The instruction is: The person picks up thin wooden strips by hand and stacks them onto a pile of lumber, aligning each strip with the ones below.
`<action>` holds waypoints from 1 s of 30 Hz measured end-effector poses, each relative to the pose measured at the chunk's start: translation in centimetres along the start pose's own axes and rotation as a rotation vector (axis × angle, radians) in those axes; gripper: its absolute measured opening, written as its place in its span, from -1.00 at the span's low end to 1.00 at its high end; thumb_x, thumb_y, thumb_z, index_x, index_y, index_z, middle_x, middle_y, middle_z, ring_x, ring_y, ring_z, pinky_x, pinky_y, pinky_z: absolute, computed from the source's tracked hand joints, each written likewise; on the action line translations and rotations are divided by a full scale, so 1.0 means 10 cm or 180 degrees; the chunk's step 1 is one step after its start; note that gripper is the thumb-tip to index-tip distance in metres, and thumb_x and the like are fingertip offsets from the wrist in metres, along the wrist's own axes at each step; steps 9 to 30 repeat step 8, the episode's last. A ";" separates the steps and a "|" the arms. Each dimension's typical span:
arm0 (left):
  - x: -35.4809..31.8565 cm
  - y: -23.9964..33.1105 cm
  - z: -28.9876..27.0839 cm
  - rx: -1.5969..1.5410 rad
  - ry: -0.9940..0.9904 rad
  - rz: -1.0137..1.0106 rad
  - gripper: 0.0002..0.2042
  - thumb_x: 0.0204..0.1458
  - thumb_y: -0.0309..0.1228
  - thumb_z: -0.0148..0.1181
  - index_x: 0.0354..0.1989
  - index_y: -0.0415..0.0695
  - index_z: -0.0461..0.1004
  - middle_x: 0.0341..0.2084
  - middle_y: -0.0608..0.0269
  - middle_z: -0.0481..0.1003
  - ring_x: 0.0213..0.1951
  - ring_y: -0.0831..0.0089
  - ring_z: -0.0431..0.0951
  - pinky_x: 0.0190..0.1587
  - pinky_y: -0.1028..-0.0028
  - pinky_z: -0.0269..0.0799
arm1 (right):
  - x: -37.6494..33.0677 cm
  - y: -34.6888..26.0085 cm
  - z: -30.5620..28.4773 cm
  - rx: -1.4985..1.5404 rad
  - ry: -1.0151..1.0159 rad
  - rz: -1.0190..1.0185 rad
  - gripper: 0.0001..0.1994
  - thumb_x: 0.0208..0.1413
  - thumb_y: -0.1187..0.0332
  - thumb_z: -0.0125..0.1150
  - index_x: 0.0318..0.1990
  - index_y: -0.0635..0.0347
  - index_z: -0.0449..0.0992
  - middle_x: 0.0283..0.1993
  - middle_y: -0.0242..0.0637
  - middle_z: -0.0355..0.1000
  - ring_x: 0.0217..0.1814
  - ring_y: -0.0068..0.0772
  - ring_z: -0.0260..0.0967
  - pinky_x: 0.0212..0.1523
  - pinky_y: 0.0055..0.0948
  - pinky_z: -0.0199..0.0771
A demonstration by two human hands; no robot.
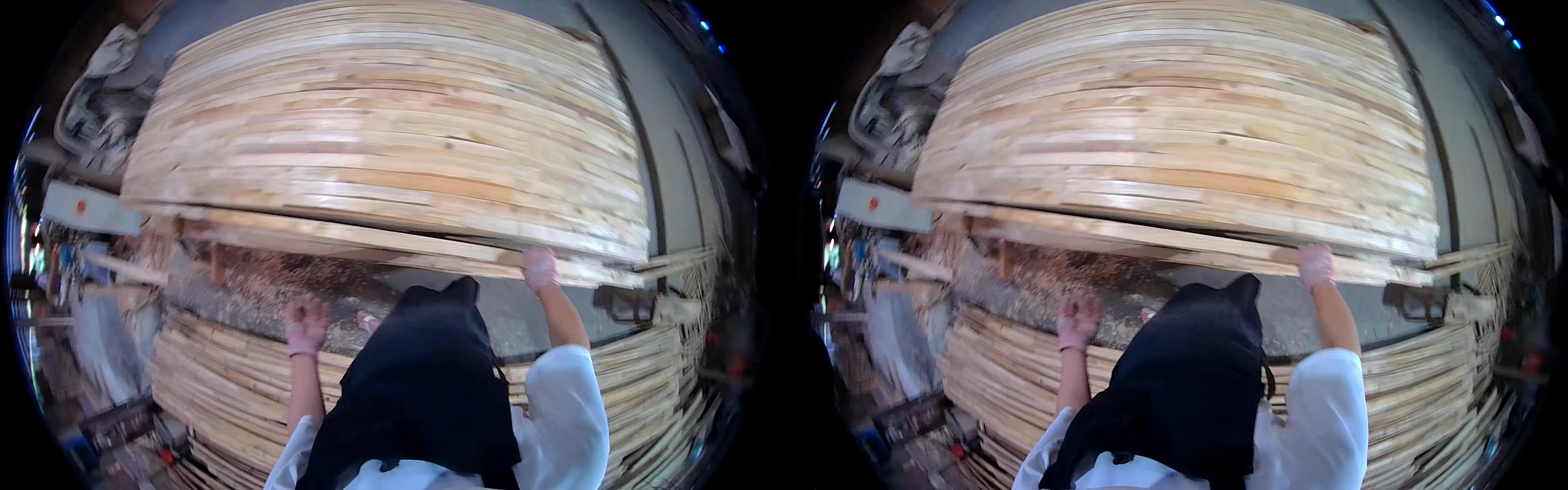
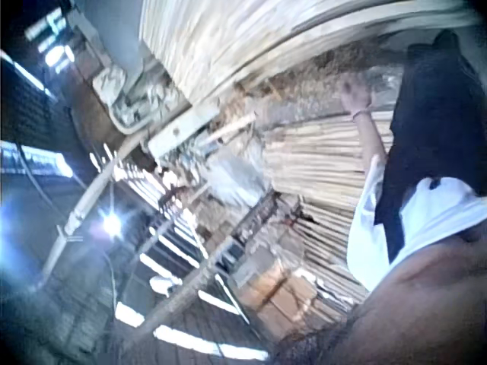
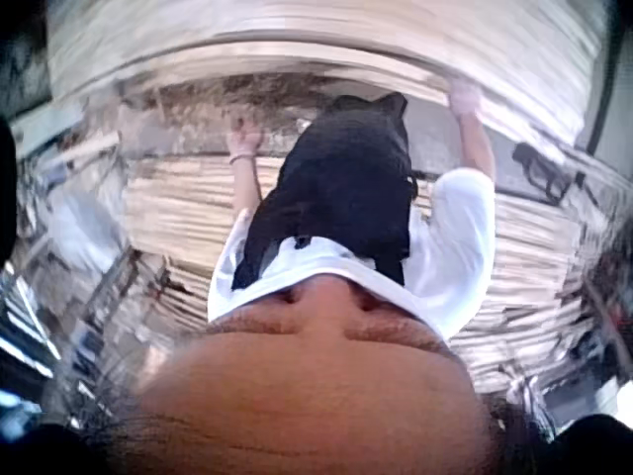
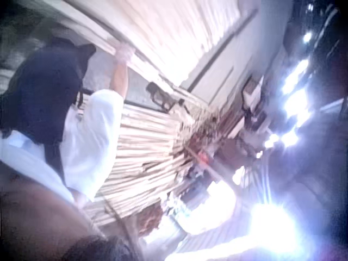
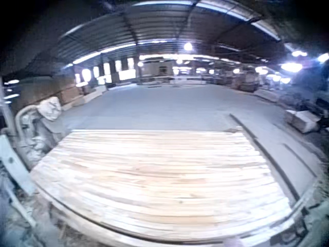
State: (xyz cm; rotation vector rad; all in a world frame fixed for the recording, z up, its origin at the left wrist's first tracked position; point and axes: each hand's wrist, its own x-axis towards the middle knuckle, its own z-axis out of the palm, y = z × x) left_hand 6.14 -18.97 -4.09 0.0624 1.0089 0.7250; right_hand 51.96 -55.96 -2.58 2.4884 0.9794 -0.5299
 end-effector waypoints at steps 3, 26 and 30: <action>0.15 -0.15 0.21 -0.0431 -0.0337 -0.0705 -0.81 0.11 -0.17 0.24 -0.29 -0.01 0.53 -0.22 0.26 0.58 -0.15 0.19 0.56 0.08 0.01 0.44 | -0.17 0.06 -0.16 0.0113 0.0268 -0.0302 -0.82 -0.03 0.33 0.26 -0.26 0.14 0.61 -0.26 -0.14 0.60 -0.16 -0.07 0.58 -0.12 -0.15 0.57; 0.29 -0.05 0.41 -0.0305 -0.0036 -0.0268 -0.44 0.19 0.13 0.03 0.12 -0.08 0.39 0.04 0.09 0.48 -0.01 0.05 0.49 0.09 -0.06 0.40 | -0.59 0.04 -0.48 -0.0159 -0.0461 -0.0219 -0.53 -0.01 0.05 0.39 0.00 0.09 0.56 -0.10 -0.13 0.58 0.00 -0.21 0.56 0.02 -0.18 0.52; 0.29 -0.05 0.41 -0.0305 -0.0036 -0.0268 -0.44 0.19 0.13 0.03 0.12 -0.08 0.39 0.04 0.09 0.48 -0.01 0.05 0.49 0.09 -0.06 0.40 | -0.59 0.04 -0.48 -0.0159 -0.0461 -0.0219 -0.53 -0.01 0.05 0.39 0.00 0.09 0.56 -0.10 -0.13 0.58 0.00 -0.21 0.56 0.02 -0.18 0.52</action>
